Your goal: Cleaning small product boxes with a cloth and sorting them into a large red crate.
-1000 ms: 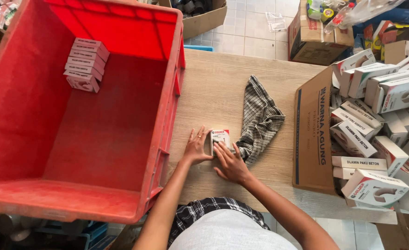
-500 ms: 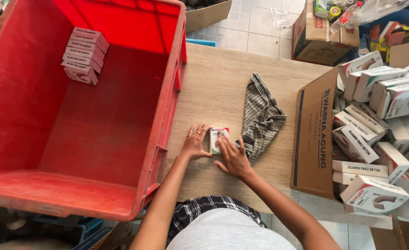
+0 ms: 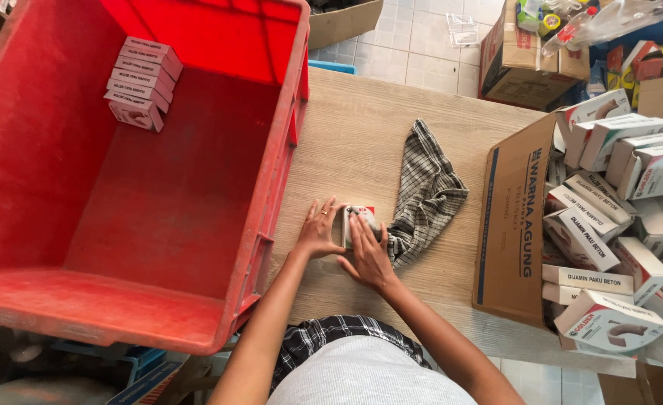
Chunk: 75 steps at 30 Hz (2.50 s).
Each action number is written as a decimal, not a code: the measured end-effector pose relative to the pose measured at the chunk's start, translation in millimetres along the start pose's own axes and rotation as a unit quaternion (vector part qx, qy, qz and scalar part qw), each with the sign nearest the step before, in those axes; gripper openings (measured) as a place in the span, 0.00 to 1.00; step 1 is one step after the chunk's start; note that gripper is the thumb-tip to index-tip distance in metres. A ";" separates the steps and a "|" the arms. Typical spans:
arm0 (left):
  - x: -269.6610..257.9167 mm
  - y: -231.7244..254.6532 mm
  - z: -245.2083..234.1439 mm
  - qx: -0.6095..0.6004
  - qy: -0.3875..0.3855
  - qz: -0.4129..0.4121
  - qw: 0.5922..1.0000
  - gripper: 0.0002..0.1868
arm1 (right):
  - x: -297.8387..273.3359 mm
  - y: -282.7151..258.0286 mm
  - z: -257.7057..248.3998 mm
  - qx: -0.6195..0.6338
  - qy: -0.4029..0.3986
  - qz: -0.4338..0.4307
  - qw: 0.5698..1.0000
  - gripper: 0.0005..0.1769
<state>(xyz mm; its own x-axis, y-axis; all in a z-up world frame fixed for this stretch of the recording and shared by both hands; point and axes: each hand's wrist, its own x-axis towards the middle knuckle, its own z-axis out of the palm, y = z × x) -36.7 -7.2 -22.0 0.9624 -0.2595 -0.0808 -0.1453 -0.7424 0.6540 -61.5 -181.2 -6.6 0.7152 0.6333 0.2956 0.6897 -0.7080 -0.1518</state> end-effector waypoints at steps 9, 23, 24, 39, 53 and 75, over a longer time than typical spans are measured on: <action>-1.2 3.6 -5.3 -0.006 0.000 -0.002 1.000 0.59 | -14.9 31.7 0.1 -0.040 0.041 0.021 0.998 0.39; -1.7 7.1 -6.6 -0.019 -0.027 -0.027 0.999 0.59 | -30.7 26.9 -2.4 -0.013 0.065 0.003 0.998 0.35; 1.0 8.2 -10.5 -0.019 -0.030 -0.025 0.999 0.58 | -30.6 25.6 -6.3 0.005 0.060 -0.010 0.998 0.37; 2.4 2.0 -5.2 -0.028 -0.024 -0.028 0.999 0.58 | -55.8 41.1 -20.3 0.049 0.011 -0.121 0.991 0.39; 1.1 1.4 -7.6 -0.023 -0.030 -0.018 0.999 0.58 | 1.9 55.0 -9.4 0.084 0.000 -0.195 0.977 0.43; 4.3 -7.7 -0.7 -0.014 -0.034 0.001 0.999 0.60 | -4.7 89.1 -11.5 0.062 0.006 -0.182 0.981 0.45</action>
<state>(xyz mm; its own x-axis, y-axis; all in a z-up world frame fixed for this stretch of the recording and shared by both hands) -31.3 -2.2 -26.9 0.9444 -0.3022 -0.1294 -0.1394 -0.7246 0.6749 -4.7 -250.8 -10.6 0.4186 0.8325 0.3630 0.9080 -0.3922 -0.1476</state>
